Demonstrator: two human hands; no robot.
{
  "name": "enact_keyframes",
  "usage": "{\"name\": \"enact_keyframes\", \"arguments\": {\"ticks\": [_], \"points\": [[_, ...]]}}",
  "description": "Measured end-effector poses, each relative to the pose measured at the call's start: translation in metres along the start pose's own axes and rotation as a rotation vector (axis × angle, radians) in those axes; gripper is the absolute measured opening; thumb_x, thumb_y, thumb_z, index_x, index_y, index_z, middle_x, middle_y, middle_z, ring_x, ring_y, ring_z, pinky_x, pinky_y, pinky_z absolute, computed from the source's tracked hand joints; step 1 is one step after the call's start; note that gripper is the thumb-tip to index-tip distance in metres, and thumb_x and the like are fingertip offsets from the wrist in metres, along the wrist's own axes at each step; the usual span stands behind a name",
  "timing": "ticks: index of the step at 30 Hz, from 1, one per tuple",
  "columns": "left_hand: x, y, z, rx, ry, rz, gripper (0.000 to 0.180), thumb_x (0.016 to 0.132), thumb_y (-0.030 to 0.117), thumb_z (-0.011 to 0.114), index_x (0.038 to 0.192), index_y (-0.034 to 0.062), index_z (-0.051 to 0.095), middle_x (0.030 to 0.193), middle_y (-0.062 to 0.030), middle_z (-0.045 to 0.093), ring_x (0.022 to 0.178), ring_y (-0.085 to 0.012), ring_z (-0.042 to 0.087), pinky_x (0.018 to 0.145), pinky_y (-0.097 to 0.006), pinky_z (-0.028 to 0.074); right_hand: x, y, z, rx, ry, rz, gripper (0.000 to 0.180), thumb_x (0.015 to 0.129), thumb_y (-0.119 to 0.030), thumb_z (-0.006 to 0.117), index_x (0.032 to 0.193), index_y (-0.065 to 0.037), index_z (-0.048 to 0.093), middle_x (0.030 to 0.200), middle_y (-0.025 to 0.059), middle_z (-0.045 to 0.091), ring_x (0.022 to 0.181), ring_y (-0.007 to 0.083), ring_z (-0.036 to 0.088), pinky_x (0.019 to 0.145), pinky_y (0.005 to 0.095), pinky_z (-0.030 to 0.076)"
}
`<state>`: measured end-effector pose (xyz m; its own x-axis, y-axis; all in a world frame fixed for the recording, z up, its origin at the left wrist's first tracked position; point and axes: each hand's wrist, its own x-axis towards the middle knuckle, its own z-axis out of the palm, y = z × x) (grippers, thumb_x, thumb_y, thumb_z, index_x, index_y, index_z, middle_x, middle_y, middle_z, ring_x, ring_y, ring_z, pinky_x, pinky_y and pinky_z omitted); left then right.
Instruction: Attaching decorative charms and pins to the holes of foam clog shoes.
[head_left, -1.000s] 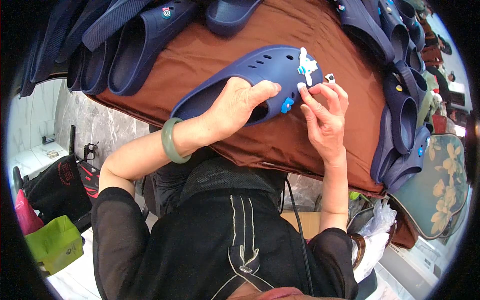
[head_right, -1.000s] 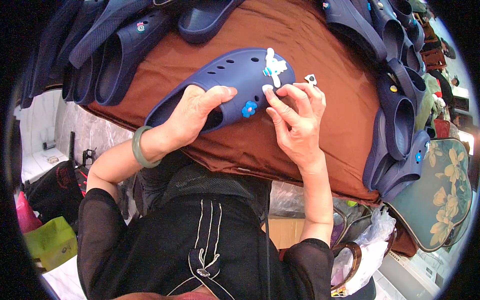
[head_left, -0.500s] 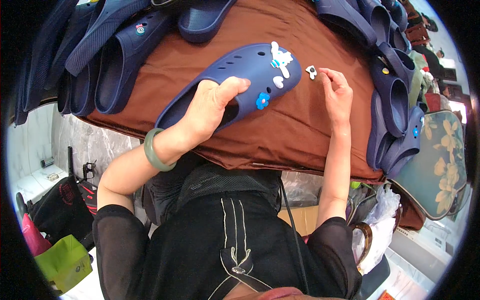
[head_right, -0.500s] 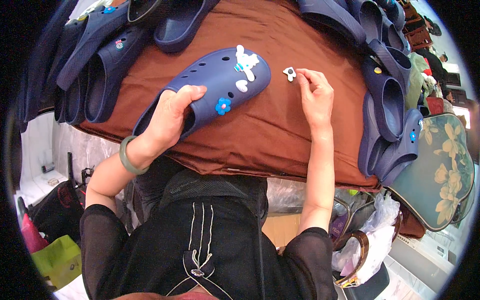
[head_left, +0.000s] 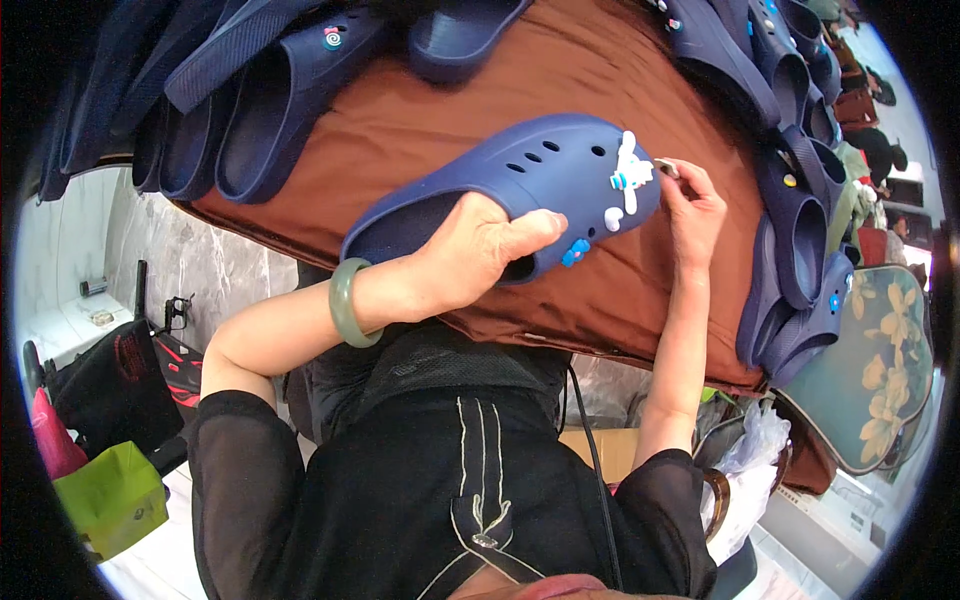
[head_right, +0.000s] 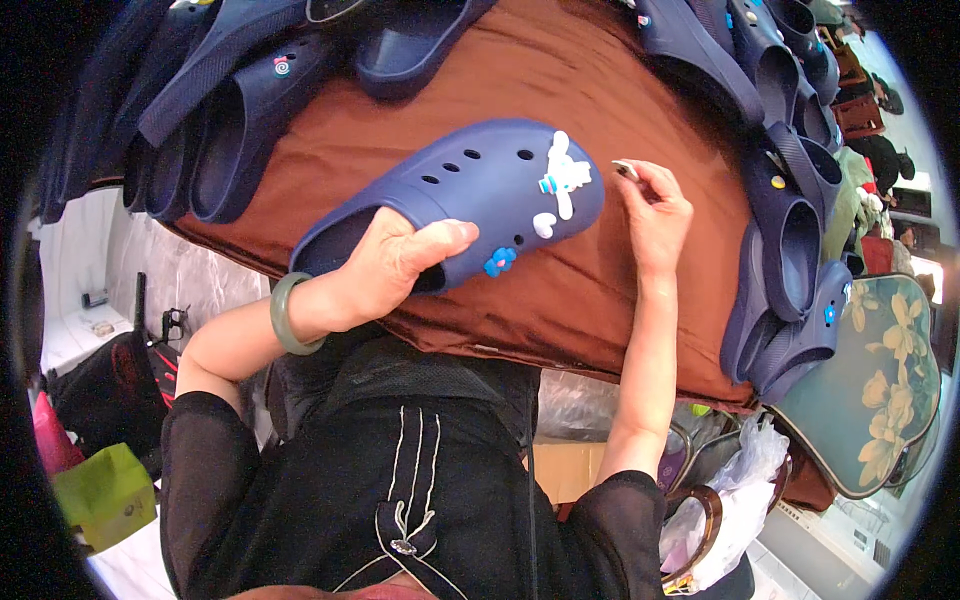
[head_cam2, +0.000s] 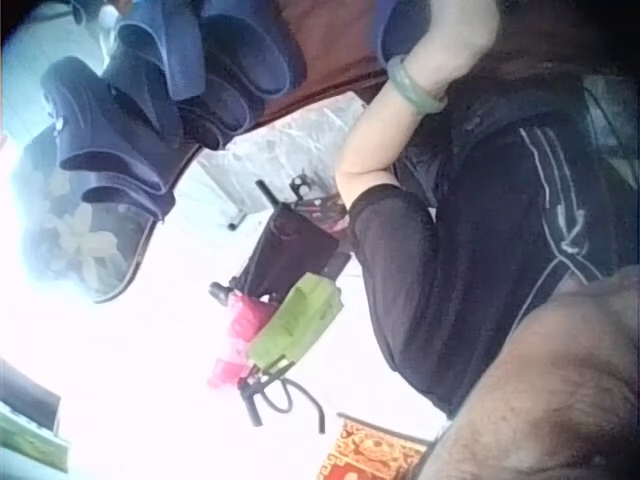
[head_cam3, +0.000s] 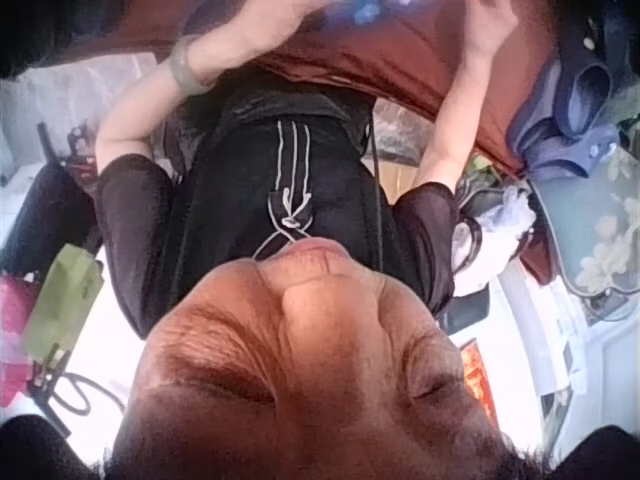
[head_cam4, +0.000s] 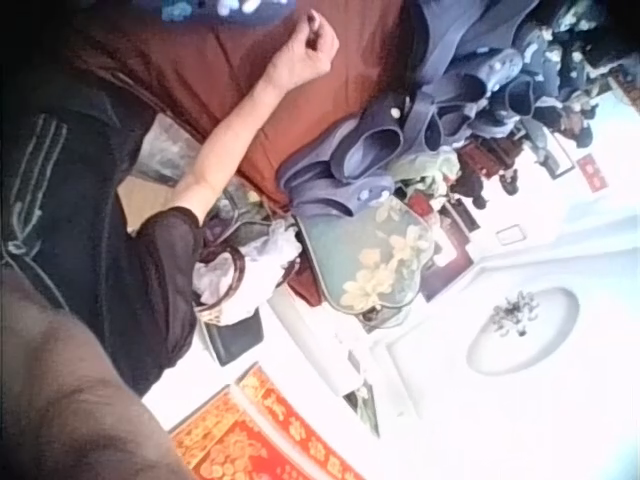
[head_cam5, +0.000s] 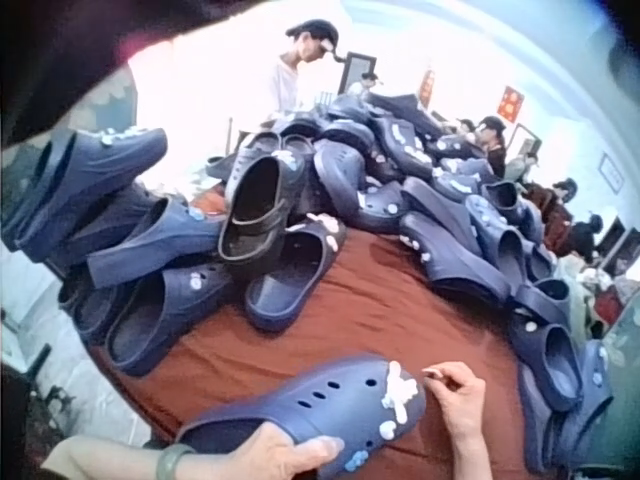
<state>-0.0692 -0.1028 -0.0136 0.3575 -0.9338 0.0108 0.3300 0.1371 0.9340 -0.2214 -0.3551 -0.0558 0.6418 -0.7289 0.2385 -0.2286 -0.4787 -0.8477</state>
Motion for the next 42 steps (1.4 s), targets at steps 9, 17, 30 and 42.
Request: {"name": "enact_keyframes", "arguments": {"ticks": [9, 17, 30, 42], "points": [[-0.006, -0.009, 0.005, -0.019, -0.044, 0.002, 0.034, 0.09, 0.016, 0.055, 0.12, -0.001, 0.052, 0.107, -0.0052, 0.057, 0.094, -0.0138, 0.052, 0.086, -0.031, 0.045, 0.0, -0.114, 0.025, -0.315, -0.271, -0.718, 0.029, 0.071, 0.003, 0.071, 0.098, -0.01, 0.071, 0.088, 0.0042, 0.063, 0.077, 0.0197, 0.056, 0.069, 0.0294, 0.049], [-0.006, -0.01, 0.006, -0.018, -0.08, -0.013, 0.024, 0.09, 0.017, 0.055, 0.105, -0.001, 0.057, 0.092, -0.004, 0.058, 0.083, -0.0121, 0.052, 0.075, -0.03, 0.047, 0.001, -0.125, 0.044, -0.353, -0.404, -0.903, 0.032, 0.065, -0.003, 0.07, 0.097, -0.01, 0.07, 0.088, 0.0039, 0.062, 0.081, 0.0226, 0.056, 0.071, 0.0339, 0.048], [0.0, -0.019, 0.004, 0.035, -0.099, -0.006, 0.027, 0.086, 0.024, 0.055, 0.083, -0.0018, 0.059, 0.072, -0.0025, 0.054, 0.069, -0.0127, 0.05, 0.063, -0.03, 0.044, 0.019, -0.148, 0.028, -0.576, -0.925, -0.853, 0.036, 0.068, 0.0, 0.058, 0.103, -0.006, 0.067, 0.096, 0.0051, 0.061, 0.094, 0.0221, 0.054, 0.087, 0.0374, 0.037], [0.006, -0.02, -0.003, 0.081, -0.079, -0.029, 0.023, 0.088, 0.024, 0.056, 0.08, 0.0023, 0.058, 0.071, 0.0003, 0.055, 0.065, -0.0091, 0.048, 0.062, -0.028, 0.042, 0.009, -0.135, 0.046, -0.549, -0.807, -0.856, 0.034, 0.066, 0.003, 0.059, 0.099, -0.005, 0.068, 0.095, 0.0067, 0.06, 0.094, 0.0235, 0.056, 0.088, 0.0383, 0.04]]}}
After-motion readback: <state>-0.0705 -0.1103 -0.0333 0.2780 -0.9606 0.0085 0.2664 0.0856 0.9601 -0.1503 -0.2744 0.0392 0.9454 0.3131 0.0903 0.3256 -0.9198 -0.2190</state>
